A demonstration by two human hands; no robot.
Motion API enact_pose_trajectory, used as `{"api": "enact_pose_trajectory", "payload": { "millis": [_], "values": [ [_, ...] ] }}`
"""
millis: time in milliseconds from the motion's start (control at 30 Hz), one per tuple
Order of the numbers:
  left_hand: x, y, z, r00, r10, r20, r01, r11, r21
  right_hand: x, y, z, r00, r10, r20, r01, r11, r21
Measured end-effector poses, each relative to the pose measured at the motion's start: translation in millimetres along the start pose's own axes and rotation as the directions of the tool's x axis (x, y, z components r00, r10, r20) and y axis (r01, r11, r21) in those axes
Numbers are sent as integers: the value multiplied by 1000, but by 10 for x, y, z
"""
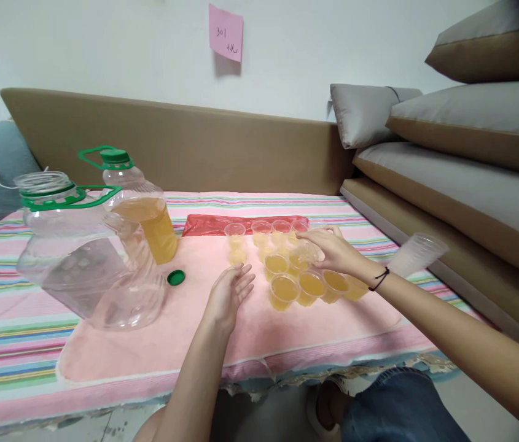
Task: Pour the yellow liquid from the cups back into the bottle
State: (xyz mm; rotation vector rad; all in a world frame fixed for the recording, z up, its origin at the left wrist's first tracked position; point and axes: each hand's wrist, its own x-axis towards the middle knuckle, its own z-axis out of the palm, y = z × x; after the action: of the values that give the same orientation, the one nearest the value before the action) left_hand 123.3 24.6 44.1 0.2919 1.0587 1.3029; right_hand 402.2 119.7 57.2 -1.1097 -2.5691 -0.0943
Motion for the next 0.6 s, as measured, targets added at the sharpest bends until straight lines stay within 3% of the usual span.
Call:
{"api": "enact_pose_trajectory", "payload": {
  "millis": [267,467,600],
  "values": [
    [-13,9,-5,1000,3,1,-3,1000,-5,39,-71,-79,989,-140,43,144,986,-87],
    [-21,10,-15,1000,-2,5,2,1000,-8,42,-136,-90,953,-285,99,300,932,-202],
    [-29,8,-22,1000,1,16,-1,1000,-5,17,-128,-103,941,-312,128,336,901,-272]
  ]
}}
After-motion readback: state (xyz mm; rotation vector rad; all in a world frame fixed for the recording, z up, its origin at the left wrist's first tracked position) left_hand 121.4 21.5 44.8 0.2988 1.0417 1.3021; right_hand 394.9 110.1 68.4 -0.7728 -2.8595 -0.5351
